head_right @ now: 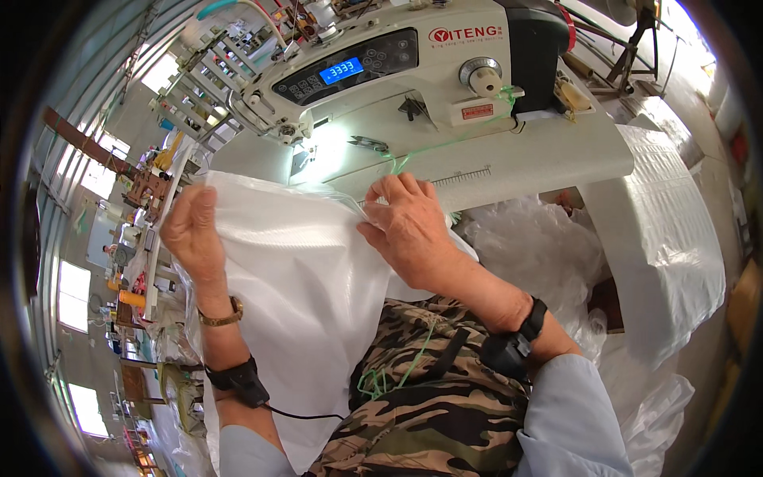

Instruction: Sewing large white plastic or fabric sheets together using an industrial sewing machine in a workshop setting.

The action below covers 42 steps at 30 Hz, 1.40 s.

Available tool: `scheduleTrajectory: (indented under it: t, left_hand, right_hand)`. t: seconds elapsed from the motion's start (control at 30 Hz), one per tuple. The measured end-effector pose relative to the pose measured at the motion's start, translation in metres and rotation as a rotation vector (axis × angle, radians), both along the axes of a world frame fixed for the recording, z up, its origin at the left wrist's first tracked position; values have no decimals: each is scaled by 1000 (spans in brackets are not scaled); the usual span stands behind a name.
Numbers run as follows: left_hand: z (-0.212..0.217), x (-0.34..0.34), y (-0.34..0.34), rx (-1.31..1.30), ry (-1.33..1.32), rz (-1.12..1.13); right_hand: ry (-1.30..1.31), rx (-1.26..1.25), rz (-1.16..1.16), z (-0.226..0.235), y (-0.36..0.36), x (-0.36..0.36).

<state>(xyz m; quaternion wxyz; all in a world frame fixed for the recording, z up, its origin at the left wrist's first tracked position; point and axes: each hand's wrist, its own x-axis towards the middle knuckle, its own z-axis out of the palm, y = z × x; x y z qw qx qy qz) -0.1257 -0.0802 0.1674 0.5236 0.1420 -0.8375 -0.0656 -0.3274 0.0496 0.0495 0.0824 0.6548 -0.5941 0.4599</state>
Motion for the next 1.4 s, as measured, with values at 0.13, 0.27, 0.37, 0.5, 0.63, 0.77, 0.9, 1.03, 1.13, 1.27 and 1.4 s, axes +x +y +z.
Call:
scheduleTrajectory:
  t: [0.13,0.27,0.37,0.5,0.63,0.77,0.9,1.03,1.13,1.27,1.4]
  left_hand:
    - [-8,-3,14,20,-38,7]
    - [-10,-14,25,38,-79,-36]
    - [-17,-20,27,74,-83,-71]
    - [-27,-20,30,193,-103,-112]
    - [-34,-23,23,276,-131,-175]
    - [-37,-24,21,337,-131,-183]
    - [-42,-24,22,390,-138,-104]
    - [-54,-26,13,593,-146,-125]
    - [-63,-28,1,717,-138,-145]
    - [-82,-31,-10,832,-70,-186]
    - [-71,-28,-1,964,-114,-71]
  right_hand:
    - [-102,102,128,29,3,-7]
    - [-307,-109,432,69,-11,4]
    - [-400,145,651,75,-23,-1]
    - [-523,281,751,57,-34,2]
    - [-430,213,584,47,-35,5]
    - [-527,132,538,53,-31,15]
    - [-403,159,367,50,-30,21]
    - [-55,117,125,34,-27,29]
    - [129,-65,117,15,-31,29]
    - [235,167,119,8,-30,31]
    - [340,317,103,7,-30,31]
